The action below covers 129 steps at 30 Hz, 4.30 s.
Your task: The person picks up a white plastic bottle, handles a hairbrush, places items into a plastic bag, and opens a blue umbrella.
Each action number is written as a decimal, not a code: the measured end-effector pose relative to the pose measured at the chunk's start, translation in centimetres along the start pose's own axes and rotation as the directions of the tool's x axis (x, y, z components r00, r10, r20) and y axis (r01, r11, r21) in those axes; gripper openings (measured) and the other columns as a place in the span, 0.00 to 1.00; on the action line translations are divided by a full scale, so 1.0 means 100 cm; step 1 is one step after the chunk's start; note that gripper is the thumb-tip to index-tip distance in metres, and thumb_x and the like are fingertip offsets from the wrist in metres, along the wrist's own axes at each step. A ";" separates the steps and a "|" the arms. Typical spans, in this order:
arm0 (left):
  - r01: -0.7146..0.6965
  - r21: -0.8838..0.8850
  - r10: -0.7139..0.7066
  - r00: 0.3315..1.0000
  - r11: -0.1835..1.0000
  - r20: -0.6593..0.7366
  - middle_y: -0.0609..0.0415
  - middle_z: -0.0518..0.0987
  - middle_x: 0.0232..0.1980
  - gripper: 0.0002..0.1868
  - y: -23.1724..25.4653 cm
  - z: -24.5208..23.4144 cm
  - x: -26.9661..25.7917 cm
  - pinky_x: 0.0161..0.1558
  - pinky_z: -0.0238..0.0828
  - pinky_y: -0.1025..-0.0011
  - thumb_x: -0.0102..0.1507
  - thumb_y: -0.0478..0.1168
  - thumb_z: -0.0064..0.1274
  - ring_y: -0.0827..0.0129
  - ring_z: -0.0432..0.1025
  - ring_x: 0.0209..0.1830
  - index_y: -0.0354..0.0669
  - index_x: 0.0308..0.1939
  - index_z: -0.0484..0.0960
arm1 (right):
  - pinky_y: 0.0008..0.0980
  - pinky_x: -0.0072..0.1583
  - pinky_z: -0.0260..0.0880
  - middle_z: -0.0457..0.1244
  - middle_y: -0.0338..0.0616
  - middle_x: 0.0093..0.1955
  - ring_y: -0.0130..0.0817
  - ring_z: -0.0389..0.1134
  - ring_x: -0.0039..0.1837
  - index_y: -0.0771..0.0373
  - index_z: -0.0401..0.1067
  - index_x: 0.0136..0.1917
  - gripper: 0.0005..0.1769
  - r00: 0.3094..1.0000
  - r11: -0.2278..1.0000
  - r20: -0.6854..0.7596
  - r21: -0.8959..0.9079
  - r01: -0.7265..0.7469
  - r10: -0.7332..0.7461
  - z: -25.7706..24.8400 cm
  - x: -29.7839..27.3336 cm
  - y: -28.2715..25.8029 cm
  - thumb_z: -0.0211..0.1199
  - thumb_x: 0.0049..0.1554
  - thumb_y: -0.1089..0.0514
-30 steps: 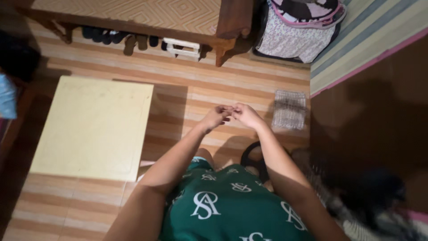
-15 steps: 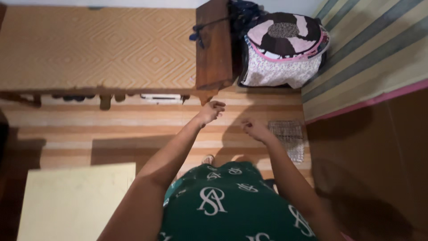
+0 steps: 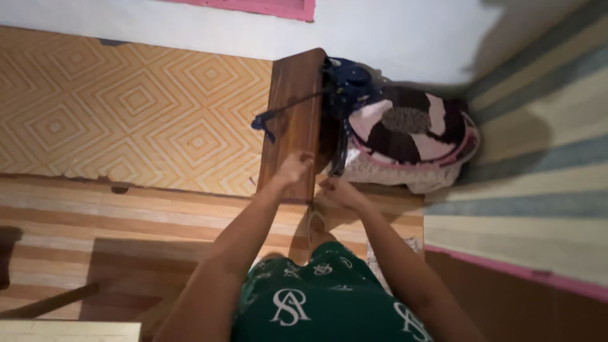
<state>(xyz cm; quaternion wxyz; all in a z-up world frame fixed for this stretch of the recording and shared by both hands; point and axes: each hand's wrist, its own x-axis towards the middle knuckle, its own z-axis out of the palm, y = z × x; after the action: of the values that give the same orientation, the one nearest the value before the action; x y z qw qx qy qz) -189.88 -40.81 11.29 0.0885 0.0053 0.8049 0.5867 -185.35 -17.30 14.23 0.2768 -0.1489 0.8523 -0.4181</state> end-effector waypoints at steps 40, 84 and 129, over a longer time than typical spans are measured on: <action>-0.268 -0.141 0.154 0.830 0.953 -0.537 0.54 0.75 0.45 0.10 0.190 -0.133 0.036 0.50 0.70 0.71 0.72 0.36 0.43 0.68 0.70 0.45 0.38 0.56 0.73 | 0.41 0.55 0.69 0.68 0.57 0.52 0.49 0.69 0.53 0.73 0.70 0.55 0.12 0.694 0.890 -0.647 0.052 0.453 -0.315 -0.140 0.195 -0.105 0.66 0.62 0.63; 0.264 0.369 0.239 0.418 0.891 -0.876 0.45 0.79 0.54 0.21 0.278 -0.121 -0.197 0.58 0.67 0.55 0.62 0.45 0.65 0.46 0.72 0.56 0.46 0.57 0.78 | 0.54 0.58 0.69 0.68 0.69 0.51 0.65 0.69 0.57 0.71 0.65 0.66 0.33 0.903 0.747 0.237 -0.508 0.429 -0.358 -0.076 0.017 -0.222 0.70 0.48 0.65; -0.777 -0.504 -0.647 0.169 0.377 -0.744 0.40 0.83 0.45 0.30 0.099 -0.169 -0.208 0.51 0.81 0.55 0.58 0.47 0.64 0.52 0.81 0.42 0.28 0.56 0.75 | 0.51 0.48 0.72 0.67 0.64 0.47 0.59 0.72 0.48 0.72 0.66 0.61 0.28 0.649 0.548 0.462 -0.351 0.760 -0.605 -0.086 -0.026 -0.216 0.66 0.59 0.47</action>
<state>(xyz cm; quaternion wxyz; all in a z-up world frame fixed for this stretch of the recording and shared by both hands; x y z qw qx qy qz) -172.89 -55.99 28.52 -0.5035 -0.3729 0.1542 0.7640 -187.93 -23.70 36.54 0.1593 -0.5989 0.7528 -0.2220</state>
